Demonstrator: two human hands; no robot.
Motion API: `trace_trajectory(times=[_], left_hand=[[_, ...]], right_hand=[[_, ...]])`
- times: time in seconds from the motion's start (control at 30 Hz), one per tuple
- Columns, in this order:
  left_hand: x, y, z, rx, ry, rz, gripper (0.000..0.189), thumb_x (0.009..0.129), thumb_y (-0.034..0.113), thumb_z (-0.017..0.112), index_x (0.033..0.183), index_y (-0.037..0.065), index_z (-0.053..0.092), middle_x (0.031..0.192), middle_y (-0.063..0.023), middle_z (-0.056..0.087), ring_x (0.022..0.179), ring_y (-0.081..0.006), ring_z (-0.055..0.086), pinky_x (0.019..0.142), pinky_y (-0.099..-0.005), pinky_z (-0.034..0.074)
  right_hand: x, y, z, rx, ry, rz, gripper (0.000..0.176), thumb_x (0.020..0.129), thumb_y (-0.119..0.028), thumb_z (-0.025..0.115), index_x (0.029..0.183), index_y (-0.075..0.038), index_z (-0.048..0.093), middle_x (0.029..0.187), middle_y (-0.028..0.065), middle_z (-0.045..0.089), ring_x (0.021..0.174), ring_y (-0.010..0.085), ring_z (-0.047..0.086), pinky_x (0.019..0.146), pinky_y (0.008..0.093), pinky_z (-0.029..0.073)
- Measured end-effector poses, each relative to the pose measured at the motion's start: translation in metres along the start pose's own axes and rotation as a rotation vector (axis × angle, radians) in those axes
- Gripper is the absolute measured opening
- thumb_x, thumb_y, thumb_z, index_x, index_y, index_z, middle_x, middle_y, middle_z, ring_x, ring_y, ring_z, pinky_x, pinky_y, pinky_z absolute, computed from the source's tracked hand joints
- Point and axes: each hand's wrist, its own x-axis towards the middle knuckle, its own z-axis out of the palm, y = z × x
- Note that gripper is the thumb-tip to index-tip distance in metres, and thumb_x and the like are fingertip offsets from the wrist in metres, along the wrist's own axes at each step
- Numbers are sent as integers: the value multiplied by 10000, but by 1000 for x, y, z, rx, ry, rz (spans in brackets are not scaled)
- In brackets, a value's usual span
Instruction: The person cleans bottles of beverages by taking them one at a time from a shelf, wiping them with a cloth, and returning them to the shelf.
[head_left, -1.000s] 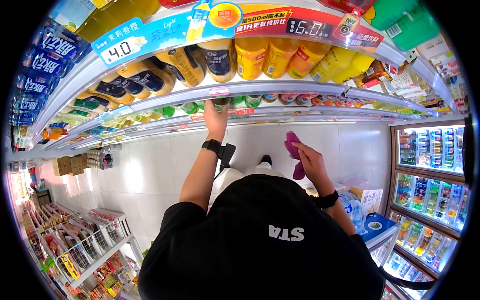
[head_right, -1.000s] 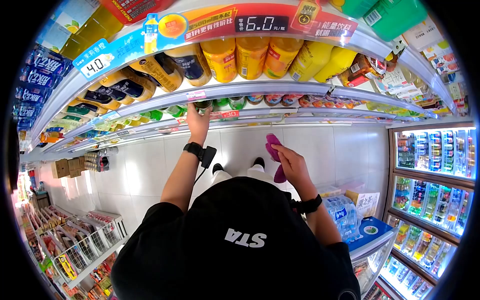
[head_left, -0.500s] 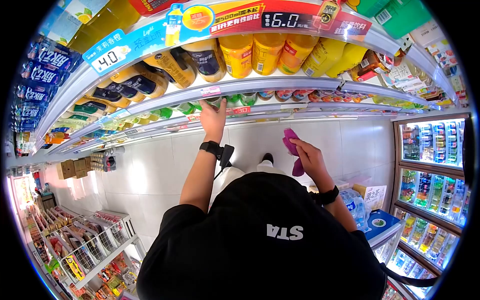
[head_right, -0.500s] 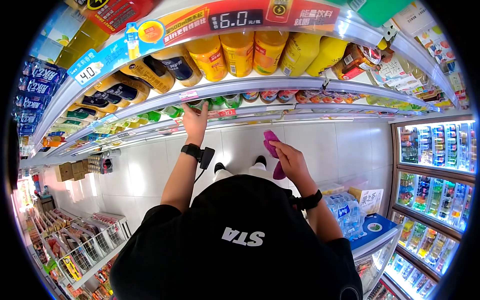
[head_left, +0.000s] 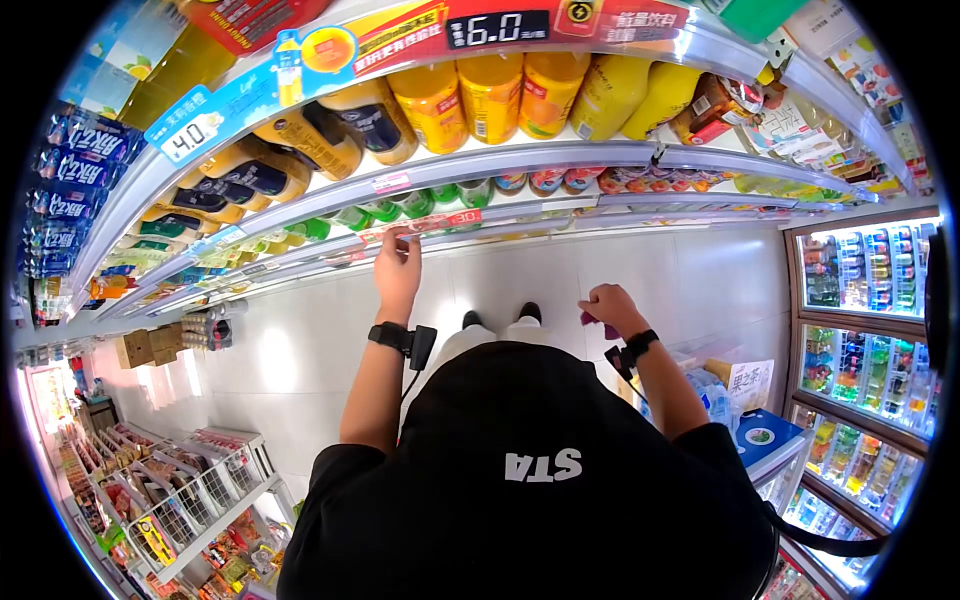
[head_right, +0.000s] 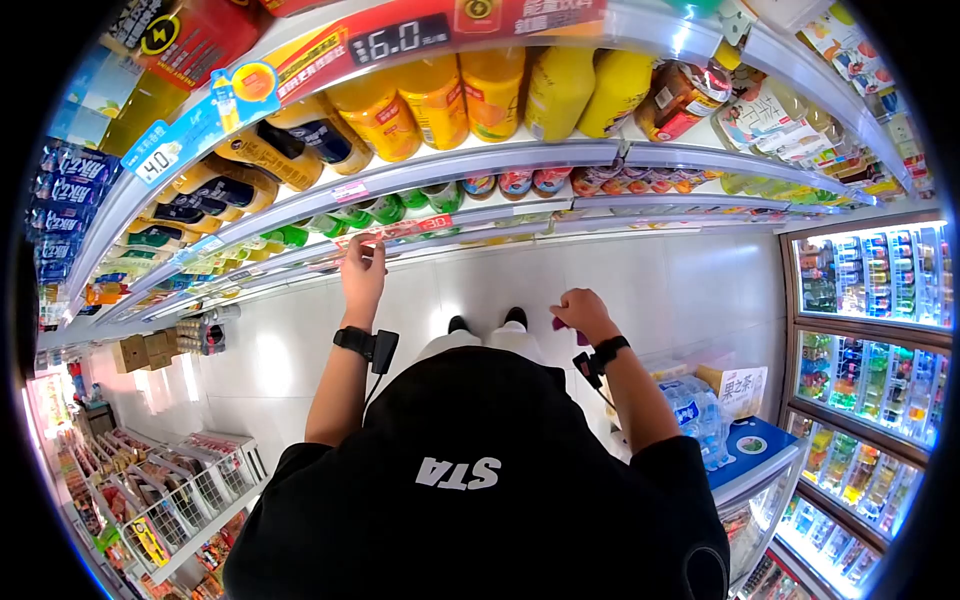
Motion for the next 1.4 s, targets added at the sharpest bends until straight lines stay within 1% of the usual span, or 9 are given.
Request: trace_trajectory(times=[0.13, 0.17, 0.27, 0.4, 0.7, 0.83, 1.1, 1.23, 1.4], left_hand=[[-1, -6, -24, -115, -136, 66, 161, 899, 167, 660, 1020, 65, 628, 681, -56, 621, 558, -167, 611, 525, -316, 465], [4, -7, -26, -175, -184, 97, 148, 904, 150, 653, 1015, 55, 633, 681, -46, 618, 563, -141, 614, 521, -294, 464], [5, -21, -37, -221, -205, 76, 124, 920, 127, 631, 1017, 50, 636, 653, -21, 595, 543, -110, 597, 516, -261, 463], [-1, -41, -55, -268, -212, 34, 102, 937, 123, 615, 1002, 48, 640, 627, 1, 565, 545, -92, 586, 518, -248, 466], [-2, -39, -60, -491, -192, -21, 108, 940, 107, 611, 1012, 33, 644, 629, 29, 525, 564, -49, 537, 536, -222, 465], [6, -18, -47, -492, -226, 23, 127, 925, 102, 619, 1029, 34, 646, 615, 17, 511, 574, -51, 535, 542, -224, 444], [26, 41, -13, -427, -204, 170, 494, 886, 187, 673, 1321, 19, 509, 751, -79, 609, 620, -173, 609, 597, -316, 486], [56, 48, 17, -197, -243, 92, 360, 880, 208, 679, 1129, -35, 585, 716, -116, 636, 654, -249, 657, 608, -354, 502], [72, 73, 19, -436, -290, -104, 219, 862, 168, 665, 974, -18, 638, 649, -80, 641, 457, -157, 583, 438, -304, 446]], right_hand=[[15, 50, 78, -303, -502, 121, 442, 824, -459, 625, 727, -38, 718, 676, 116, 696, 682, 274, 691, 689, 404, 545], [21, 68, 108, -438, -607, 104, 509, 814, -552, 589, 817, -73, 762, 883, 161, 726, 875, 326, 686, 825, 429, 528], [0, 44, 134, -281, -536, 172, 526, 841, -571, 549, 869, -94, 767, 911, 186, 718, 896, 363, 672, 830, 446, 515], [-10, 15, 125, 76, -381, 208, 346, 806, -358, 647, 913, -44, 743, 874, 158, 724, 801, 298, 687, 767, 394, 529], [-41, -32, 69, 68, -689, 76, 238, 829, -253, 630, 933, -63, 729, 815, 74, 710, 755, 161, 640, 732, 311, 508], [-26, -20, 77, 11, -516, 116, 252, 849, -285, 648, 913, -51, 720, 748, 69, 700, 621, 174, 623, 632, 317, 512], [-32, 24, 80, 194, -234, 229, 263, 815, -294, 686, 839, -36, 729, 748, 100, 710, 693, 177, 671, 660, 317, 528], [-40, 81, 83, 350, -173, 334, 265, 822, -292, 687, 859, -33, 733, 760, 94, 712, 701, 177, 668, 664, 319, 524], [-55, 124, 86, 379, -87, 405, 253, 848, -252, 681, 875, -5, 728, 786, 85, 718, 714, 175, 669, 668, 323, 524]])
